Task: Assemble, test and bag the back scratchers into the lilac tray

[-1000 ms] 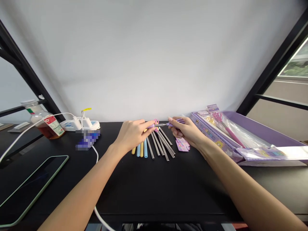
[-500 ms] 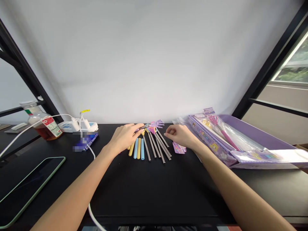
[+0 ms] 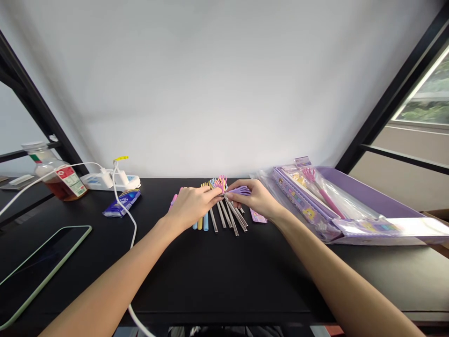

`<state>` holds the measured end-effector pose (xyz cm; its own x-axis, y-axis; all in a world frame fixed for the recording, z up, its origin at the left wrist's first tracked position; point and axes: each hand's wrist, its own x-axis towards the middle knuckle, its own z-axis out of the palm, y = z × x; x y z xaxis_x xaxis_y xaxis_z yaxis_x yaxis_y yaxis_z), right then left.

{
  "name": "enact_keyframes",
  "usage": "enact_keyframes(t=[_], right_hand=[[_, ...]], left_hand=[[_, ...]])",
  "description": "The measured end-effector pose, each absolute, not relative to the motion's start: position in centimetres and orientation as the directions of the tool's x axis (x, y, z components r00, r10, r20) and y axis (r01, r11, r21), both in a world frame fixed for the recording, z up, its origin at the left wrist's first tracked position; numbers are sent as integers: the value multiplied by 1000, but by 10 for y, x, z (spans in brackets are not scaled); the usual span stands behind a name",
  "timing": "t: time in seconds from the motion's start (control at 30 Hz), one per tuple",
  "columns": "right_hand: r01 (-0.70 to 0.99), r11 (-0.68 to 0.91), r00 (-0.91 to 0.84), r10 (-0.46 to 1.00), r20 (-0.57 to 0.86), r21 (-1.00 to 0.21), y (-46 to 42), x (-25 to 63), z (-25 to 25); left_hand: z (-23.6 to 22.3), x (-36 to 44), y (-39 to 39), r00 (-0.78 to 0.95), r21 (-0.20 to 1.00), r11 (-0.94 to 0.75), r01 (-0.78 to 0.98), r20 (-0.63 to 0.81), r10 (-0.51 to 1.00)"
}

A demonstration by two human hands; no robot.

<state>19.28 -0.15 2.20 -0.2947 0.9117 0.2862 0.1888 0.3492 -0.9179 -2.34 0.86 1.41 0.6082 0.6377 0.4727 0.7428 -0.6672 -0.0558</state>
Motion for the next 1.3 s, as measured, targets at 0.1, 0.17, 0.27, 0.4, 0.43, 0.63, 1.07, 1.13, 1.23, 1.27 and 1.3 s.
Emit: enact_keyframes(t=[0.1, 0.17, 0.27, 0.4, 0.43, 0.63, 1.07, 1.13, 1.23, 1.27, 1.3], right_hand=[[94, 331, -232, 924, 303, -939, -1, 186, 19], [-1, 287, -179, 942, 283, -958, 3, 189, 18], [-244, 273, 65, 962, 265, -931, 14, 207, 19], [-512, 539, 547, 805, 229, -669, 26, 237, 24], [-549, 554, 564, 798, 212, -626, 26, 240, 24], [-624, 263, 171, 965, 200, -736, 20, 206, 13], [-700, 348, 340, 930, 138, -624, 14, 213, 23], [-706, 318, 288, 945, 153, -632, 12, 204, 23], [-662, 375, 320, 924, 208, -649, 11, 200, 27], [-647, 400, 346, 913, 218, -649, 12, 202, 29], [-637, 418, 368, 903, 222, -647, 13, 204, 32]], left_hand=[[17, -20, 8, 603, -45, -682, 730, 512, 612], [22, -24, 12, 605, -34, -705, 709, 544, 582], [31, -43, 24, 575, -26, -678, 734, 556, 600], [38, -73, 40, 415, 30, -488, 873, 479, 773], [39, -75, 41, 400, 30, -468, 883, 471, 786], [35, -56, 30, 511, -95, -559, 824, 552, 659], [37, -45, 27, 525, -206, -542, 814, 660, 538], [36, -32, 22, 569, -281, -549, 787, 676, 469], [37, -25, 23, 596, -309, -570, 761, 680, 427], [38, -27, 26, 597, -300, -583, 755, 681, 424], [39, -29, 30, 596, -287, -594, 752, 681, 426]])
